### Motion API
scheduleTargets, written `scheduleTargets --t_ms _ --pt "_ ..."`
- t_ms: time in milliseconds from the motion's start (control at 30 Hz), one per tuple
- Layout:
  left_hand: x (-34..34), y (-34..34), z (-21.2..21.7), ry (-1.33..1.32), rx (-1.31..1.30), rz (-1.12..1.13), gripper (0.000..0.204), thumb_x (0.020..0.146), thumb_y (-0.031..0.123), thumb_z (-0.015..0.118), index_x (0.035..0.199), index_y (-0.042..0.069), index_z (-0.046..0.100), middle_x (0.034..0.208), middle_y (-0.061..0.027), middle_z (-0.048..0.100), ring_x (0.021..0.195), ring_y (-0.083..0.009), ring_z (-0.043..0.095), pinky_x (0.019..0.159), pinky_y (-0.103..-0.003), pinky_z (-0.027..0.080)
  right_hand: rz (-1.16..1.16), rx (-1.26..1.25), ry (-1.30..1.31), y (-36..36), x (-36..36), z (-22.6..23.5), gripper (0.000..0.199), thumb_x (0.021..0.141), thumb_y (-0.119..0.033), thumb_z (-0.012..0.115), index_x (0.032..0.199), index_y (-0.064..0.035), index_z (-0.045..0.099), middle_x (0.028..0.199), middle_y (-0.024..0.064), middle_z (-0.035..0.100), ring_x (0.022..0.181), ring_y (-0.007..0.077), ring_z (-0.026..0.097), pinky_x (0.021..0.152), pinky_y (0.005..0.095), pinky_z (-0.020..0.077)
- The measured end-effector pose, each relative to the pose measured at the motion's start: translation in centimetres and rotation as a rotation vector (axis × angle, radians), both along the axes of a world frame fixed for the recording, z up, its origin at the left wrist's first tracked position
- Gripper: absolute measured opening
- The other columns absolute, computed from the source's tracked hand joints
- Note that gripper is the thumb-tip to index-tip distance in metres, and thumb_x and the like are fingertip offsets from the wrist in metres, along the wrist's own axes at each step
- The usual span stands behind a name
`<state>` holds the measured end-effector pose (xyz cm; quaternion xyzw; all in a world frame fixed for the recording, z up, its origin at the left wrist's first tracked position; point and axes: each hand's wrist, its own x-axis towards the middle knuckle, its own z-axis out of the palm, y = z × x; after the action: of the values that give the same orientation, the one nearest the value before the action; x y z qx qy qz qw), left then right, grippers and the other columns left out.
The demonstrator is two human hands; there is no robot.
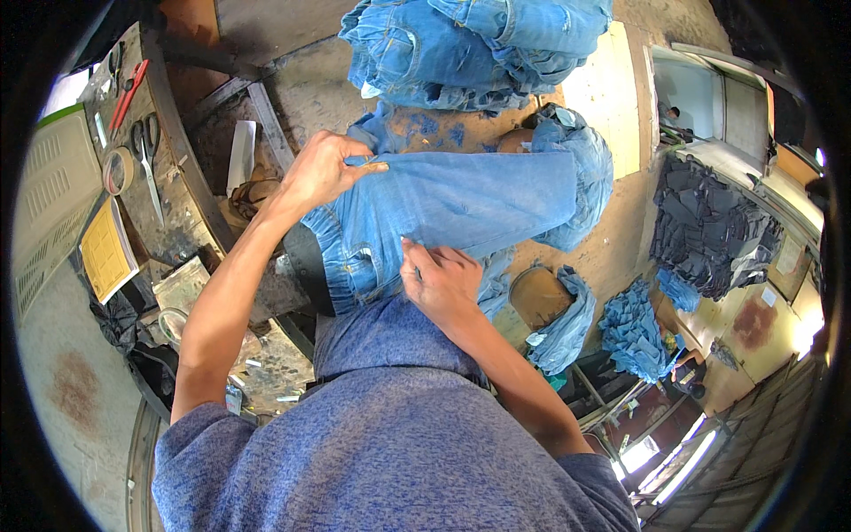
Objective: The person uses a small white tool to scrape and abrade the surface of denim jeans on a workbench. They repeatedly rub the tool along the fabric to create a worn, distressed look, handling multiple pairs of jeans one at a time.
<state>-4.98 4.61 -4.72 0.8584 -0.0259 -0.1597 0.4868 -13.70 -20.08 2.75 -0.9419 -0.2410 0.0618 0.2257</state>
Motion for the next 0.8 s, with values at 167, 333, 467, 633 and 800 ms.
scheduleTargets --t_ms 167,333,467,633,800 --pt "0.1 0.0 0.0 -0.034 -0.009 -0.018 0.034 0.087 0.031 0.088 0.082 0.000 0.075 0.066 -0.0254 0.052 0.058 -0.0397 0.041 0.055 -0.046 0.042 -0.064 0.009 0.027 0.2 0.0 0.1 0.010 0.086 -0.014 0.078 0.096 -0.0133 0.076 0.066 0.0033 0.070 0.056 0.0229 0.066 0.050 0.0369 0.0514" --pt "0.0 -0.1 0.4 0.031 0.001 0.001 0.033 0.088 0.030 0.087 0.082 0.000 0.075 0.065 -0.0241 0.055 0.056 -0.0390 0.045 0.056 -0.046 0.043 -0.043 -0.006 -0.006 0.5 -0.3 -0.1 0.009 0.087 -0.014 0.078 0.096 -0.0141 0.075 0.067 0.0045 0.070 0.055 0.0241 0.065 0.049 0.0380 0.0507" --pt "0.2 0.0 0.5 -0.007 0.002 -0.023 0.033 0.088 0.030 0.087 0.082 0.000 0.075 0.065 -0.0237 0.056 0.056 -0.0388 0.047 0.057 -0.046 0.044 -0.035 -0.042 0.049 0.2 -0.5 0.1 0.012 0.086 -0.015 0.078 0.098 -0.0141 0.075 0.066 0.0058 0.070 0.055 0.0248 0.064 0.050 0.0391 0.0515" --pt "0.0 0.0 0.3 0.044 0.037 -0.022 0.033 0.088 0.031 0.087 0.083 0.000 0.076 0.067 -0.0236 0.059 0.056 -0.0370 0.051 0.058 -0.045 0.046 -0.030 -0.006 0.021 0.6 -0.5 0.2 0.012 0.085 -0.015 0.077 0.098 -0.0140 0.075 0.065 0.0076 0.069 0.055 0.0265 0.065 0.053 0.0408 0.0528" --pt "-0.1 -0.4 1.7 -0.098 0.140 -0.069 0.034 0.089 0.032 0.086 0.098 0.000 0.078 0.084 -0.0214 0.071 0.074 -0.0355 0.068 0.071 -0.047 0.054 -0.158 -0.015 0.304 -0.7 0.3 1.4 0.021 0.094 -0.022 0.073 0.112 -0.0114 0.069 0.066 0.0103 0.069 0.062 0.0338 0.068 0.060 0.0449 0.0560"
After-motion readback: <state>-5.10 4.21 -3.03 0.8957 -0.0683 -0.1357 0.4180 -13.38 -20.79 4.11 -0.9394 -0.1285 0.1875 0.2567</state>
